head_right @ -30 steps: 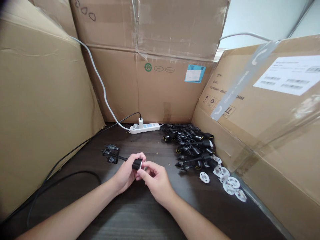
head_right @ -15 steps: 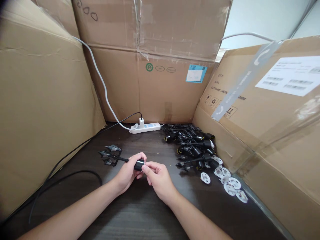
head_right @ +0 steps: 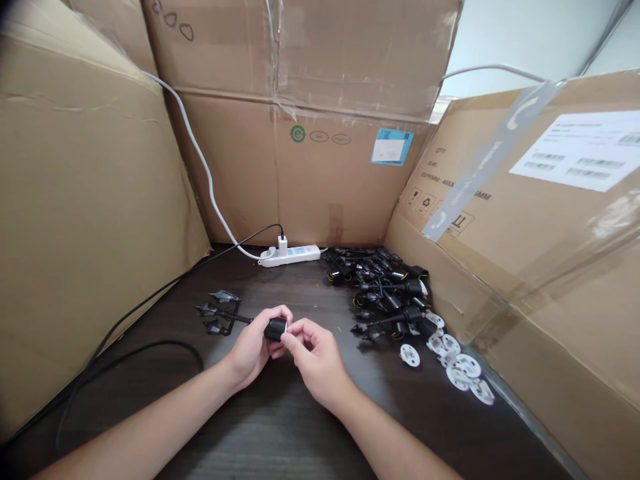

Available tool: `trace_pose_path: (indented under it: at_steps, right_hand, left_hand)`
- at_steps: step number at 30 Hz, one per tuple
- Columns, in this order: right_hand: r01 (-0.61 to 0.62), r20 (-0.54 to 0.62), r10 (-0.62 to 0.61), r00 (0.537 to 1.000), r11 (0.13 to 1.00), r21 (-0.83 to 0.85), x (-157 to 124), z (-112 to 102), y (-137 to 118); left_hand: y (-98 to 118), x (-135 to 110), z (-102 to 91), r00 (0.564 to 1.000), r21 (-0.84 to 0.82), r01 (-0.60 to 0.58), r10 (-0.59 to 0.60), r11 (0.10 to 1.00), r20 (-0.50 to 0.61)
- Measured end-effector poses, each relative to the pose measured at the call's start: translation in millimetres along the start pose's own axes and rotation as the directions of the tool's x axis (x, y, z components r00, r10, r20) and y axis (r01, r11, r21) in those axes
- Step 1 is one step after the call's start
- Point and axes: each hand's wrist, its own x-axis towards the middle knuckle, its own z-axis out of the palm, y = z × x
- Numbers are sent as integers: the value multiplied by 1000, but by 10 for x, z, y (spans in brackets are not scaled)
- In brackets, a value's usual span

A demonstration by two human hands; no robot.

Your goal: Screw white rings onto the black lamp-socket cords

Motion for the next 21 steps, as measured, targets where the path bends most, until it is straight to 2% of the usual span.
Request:
trace_pose_path:
  at_steps: [7,12,18,21]
  right_hand:
    - [-58,7,58,998,991,122,1,26,73]
    - [-54,9,53,999,988,148,0,17,130]
    - [28,18,-27,999,997,-70,-4,-18,58]
    - [62,38,-57,998,988,-145,-8,-26,37]
  left_hand:
    - [-11,4,2,999,27,4,-4,1000,-33]
    - [-13,-7,11,1000,3,1,-1,1000,12]
    - [-51,11,-18,996,-157,64,-53,986,71]
    - [-38,6,-12,998,-135,40,-33,990,57]
